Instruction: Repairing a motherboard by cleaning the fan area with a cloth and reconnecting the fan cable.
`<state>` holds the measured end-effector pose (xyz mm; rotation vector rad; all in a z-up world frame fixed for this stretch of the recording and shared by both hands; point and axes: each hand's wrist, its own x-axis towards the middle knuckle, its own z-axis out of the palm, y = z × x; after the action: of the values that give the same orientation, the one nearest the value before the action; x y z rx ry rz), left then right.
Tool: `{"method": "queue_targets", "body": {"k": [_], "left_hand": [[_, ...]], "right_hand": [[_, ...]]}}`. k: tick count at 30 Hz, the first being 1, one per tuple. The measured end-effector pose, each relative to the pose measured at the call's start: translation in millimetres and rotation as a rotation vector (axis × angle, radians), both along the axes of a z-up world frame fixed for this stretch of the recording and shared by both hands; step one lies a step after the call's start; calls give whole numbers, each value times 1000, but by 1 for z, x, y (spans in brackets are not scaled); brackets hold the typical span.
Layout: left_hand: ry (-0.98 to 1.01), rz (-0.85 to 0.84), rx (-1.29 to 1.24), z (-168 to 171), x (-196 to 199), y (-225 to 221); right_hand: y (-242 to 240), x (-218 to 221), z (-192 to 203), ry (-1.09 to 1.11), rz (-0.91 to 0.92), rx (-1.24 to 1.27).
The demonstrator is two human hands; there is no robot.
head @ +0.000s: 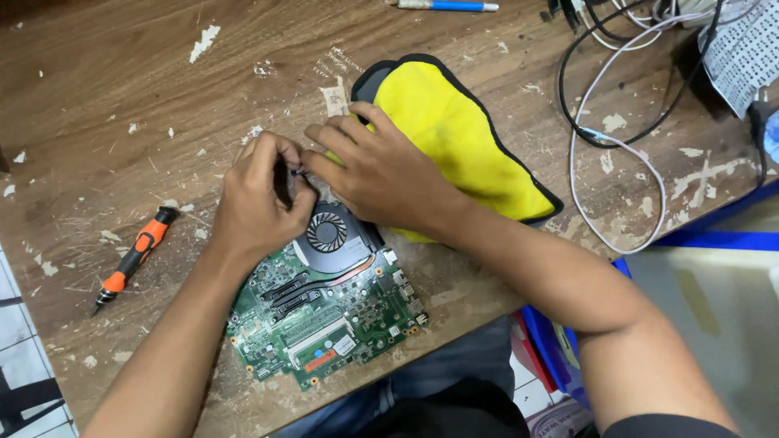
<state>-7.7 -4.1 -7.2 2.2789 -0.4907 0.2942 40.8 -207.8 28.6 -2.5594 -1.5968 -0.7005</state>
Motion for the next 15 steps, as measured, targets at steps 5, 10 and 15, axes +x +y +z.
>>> {"method": "queue_targets", "body": {"k": [5,10,15], "left_hand": [[-16,-42,-7,-8,2,2],[-70,-54,-4,-13,6,3],[-85,-59,9,-4,6,-1]], "right_hand": [[-43,26,33,207,79,229],[-96,60,45,719,18,129],[-100,70,33,901,-107,-25]]}}
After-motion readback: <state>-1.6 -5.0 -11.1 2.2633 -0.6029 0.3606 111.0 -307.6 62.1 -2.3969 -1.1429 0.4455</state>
